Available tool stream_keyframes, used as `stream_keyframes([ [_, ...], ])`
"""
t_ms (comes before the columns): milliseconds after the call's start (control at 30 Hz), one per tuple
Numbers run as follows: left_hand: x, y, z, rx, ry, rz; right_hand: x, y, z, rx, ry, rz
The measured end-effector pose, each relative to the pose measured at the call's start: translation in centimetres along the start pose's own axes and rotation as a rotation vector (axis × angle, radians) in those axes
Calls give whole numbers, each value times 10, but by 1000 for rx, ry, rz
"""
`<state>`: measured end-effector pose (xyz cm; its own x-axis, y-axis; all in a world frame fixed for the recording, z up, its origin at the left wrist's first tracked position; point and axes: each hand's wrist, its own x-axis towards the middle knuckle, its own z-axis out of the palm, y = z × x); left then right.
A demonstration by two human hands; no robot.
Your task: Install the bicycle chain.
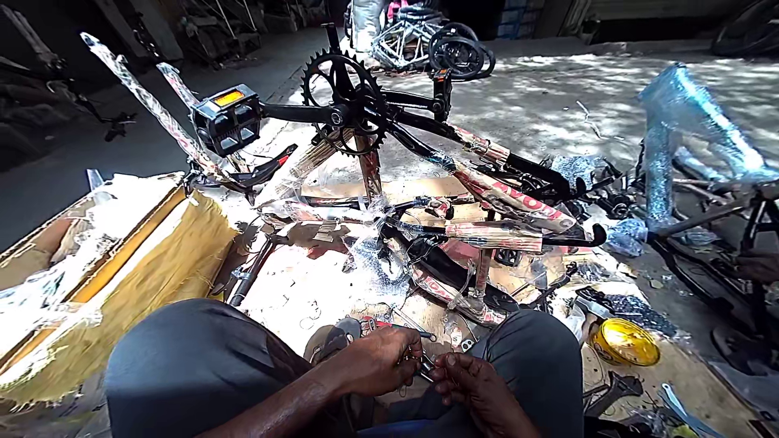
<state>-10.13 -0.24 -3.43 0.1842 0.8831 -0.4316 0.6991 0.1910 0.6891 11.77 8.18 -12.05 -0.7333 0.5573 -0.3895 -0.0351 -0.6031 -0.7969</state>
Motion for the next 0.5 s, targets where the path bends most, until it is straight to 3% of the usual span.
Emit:
stream_keyframes([
  [333, 2, 1, 3, 51, 1, -5, 5, 7, -8, -192, -176, -75],
  [500, 4, 0, 5, 83, 8, 3, 4, 1, -6, -93, -180, -74],
])
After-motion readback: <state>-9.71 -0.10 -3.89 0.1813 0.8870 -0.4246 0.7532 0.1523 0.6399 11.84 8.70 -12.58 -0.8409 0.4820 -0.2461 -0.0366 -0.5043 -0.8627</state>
